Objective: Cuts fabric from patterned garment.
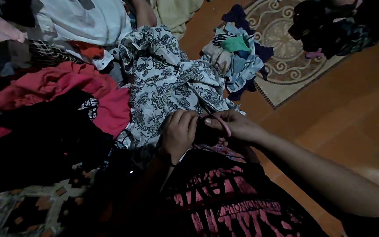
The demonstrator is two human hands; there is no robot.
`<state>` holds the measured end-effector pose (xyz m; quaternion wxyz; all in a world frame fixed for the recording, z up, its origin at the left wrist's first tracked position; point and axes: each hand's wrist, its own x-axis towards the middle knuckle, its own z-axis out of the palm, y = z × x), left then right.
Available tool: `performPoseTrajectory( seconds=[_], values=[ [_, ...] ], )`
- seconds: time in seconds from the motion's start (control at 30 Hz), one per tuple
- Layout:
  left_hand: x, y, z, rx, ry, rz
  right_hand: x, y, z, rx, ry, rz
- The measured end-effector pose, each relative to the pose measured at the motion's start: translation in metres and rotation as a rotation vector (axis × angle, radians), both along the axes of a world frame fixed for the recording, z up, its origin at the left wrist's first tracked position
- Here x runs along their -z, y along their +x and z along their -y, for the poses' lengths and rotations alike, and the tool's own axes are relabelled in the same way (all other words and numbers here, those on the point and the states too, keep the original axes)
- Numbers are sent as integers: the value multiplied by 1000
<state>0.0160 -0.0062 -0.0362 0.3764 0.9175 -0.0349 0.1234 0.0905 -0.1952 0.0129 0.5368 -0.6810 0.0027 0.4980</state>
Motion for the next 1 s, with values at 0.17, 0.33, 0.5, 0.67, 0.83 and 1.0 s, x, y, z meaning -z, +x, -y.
performPoseTrajectory(
  seconds=[0.17, 0.33, 0.5, 0.67, 0.83, 1.0],
  values=[
    [0, -3, -1, -18, -11, -1, 1, 4, 3, -25, 19, 3],
    [0, -4, -2, -21, -23, 12, 1, 14, -3, -40, -27, 7],
    [-1, -4, -2, -33, -36, 23, 2, 23, -5, -74, -50, 6],
    [-1, -6, -3, -55, -45, 39, 0, 31, 1, -125, -53, 19],
    [2, -9, -10, -43, -16, -2, -1, 42, 20, -336, -15, 54],
    [-3, -15, -52, -154, 79, -97, -8, 47, 70, -381, 18, 287]
  ],
)
